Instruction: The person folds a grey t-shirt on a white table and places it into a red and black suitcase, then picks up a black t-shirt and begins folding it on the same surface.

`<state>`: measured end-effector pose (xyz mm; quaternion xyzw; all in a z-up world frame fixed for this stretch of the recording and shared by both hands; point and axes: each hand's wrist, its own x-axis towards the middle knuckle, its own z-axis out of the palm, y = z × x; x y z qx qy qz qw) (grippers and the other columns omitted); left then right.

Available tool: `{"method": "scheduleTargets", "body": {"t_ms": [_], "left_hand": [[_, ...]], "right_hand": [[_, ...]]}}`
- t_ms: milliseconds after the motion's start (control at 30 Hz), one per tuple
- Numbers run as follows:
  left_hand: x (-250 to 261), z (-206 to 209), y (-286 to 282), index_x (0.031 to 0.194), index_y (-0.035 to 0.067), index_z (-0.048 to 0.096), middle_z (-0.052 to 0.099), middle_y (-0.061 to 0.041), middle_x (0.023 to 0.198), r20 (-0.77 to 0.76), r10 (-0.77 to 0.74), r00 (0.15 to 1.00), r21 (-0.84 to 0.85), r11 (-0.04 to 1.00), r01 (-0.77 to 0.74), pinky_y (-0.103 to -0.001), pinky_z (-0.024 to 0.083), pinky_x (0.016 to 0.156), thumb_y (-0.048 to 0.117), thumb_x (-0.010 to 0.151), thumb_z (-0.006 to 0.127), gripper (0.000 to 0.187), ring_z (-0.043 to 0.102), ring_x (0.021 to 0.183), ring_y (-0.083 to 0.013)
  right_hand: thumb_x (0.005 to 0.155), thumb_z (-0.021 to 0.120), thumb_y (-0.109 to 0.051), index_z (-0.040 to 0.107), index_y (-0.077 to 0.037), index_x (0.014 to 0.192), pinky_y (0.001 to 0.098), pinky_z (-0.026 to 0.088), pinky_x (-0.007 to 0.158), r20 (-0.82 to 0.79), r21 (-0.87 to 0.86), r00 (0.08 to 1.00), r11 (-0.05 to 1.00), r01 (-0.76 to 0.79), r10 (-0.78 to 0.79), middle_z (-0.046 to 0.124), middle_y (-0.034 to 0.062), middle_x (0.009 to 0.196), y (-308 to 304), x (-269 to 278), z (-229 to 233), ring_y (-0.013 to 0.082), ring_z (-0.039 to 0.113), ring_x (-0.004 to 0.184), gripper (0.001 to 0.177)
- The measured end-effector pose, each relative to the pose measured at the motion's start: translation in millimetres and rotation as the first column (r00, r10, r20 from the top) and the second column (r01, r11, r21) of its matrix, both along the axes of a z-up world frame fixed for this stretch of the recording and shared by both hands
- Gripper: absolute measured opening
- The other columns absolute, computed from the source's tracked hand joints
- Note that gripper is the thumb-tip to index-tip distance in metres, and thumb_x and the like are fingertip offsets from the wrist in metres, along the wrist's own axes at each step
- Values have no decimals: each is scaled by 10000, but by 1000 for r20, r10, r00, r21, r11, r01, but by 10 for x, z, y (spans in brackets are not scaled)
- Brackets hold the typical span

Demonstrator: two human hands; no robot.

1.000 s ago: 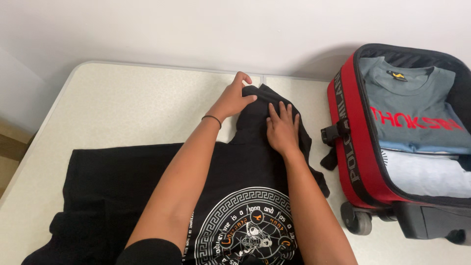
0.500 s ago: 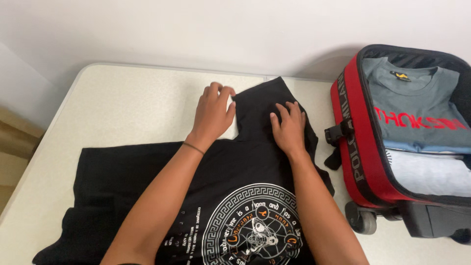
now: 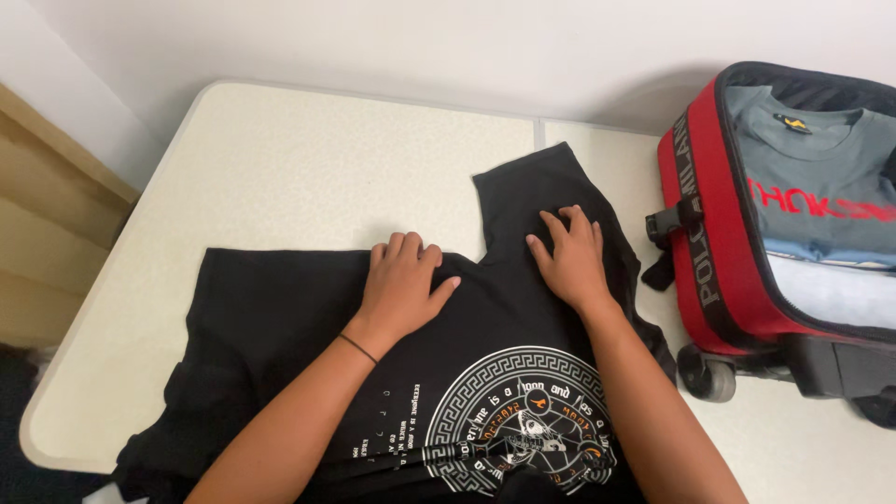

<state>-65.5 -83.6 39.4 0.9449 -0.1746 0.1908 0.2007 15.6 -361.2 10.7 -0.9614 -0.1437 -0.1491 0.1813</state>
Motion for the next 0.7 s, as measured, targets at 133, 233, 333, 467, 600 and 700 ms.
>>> {"method": "scheduleTargets", "body": {"t_ms": [133, 233, 333, 467, 600, 700], "left_hand": [[-277, -4, -124, 997, 69, 680, 574, -138, 1006, -14, 36, 999, 27, 999, -36, -476, 384, 871, 412, 851, 737, 377, 490, 1010, -314], [-353, -42, -121, 1005, 69, 679, 565, -138, 1028, 9, 46, 999, 10, 999, -46, -493, 369, 898, 427, 850, 728, 394, 482, 1026, -314], [-250, -92, -80, 1004, 73, 663, 553, -130, 1036, -31, 54, 998, -1, 999, -54, -495, 359, 937, 426, 900, 703, 370, 481, 1027, -300], [23, -153, 36, 1008, 88, 651, 544, -123, 1064, 4, 65, 998, -17, 998, -65, -487, 358, 971, 397, 931, 684, 320, 475, 1057, -299], [336, -232, 125, 1024, 92, 653, 537, -119, 1081, 21, 40, 999, -45, 998, -39, -479, 356, 985, 364, 930, 685, 289, 473, 1065, -297], [551, -268, 176, 1036, 90, 664, 537, -126, 1102, 3, 9, 1000, -75, 997, -8, -480, 361, 985, 340, 927, 685, 274, 477, 1080, -304]], "right_hand": [[948, 662, -376, 591, -55, 1397, 605, 228, 1196, -23, -13, 1000, 1000, -6, 5, 462, 241, 1462, -50, -194, 15, 410, 380, 1429, 556], [941, 629, -432, 544, -80, 1437, 615, 194, 1199, -93, -34, 995, 999, 25, -28, 402, 256, 1502, -83, -245, -3, 404, 341, 1442, 614], [975, 578, -479, 486, -91, 1488, 632, 146, 1190, -124, -63, 991, 997, 44, -52, 328, 283, 1546, -81, -100, -32, 426, 251, 1487, 650], [985, 533, -514, 445, -108, 1523, 639, 105, 1196, -156, -69, 984, 994, 80, -90, 266, 289, 1591, -88, 175, -61, 415, 184, 1517, 680], [991, 500, -540, 424, -125, 1539, 635, 70, 1202, -183, -75, 976, 991, 108, -120, 233, 275, 1612, -73, 461, -86, 405, 119, 1541, 692], [996, 484, -551, 417, -133, 1548, 625, 64, 1211, -175, -84, 975, 989, 125, -138, 225, 261, 1628, -68, 604, -98, 390, 115, 1552, 696]]}}
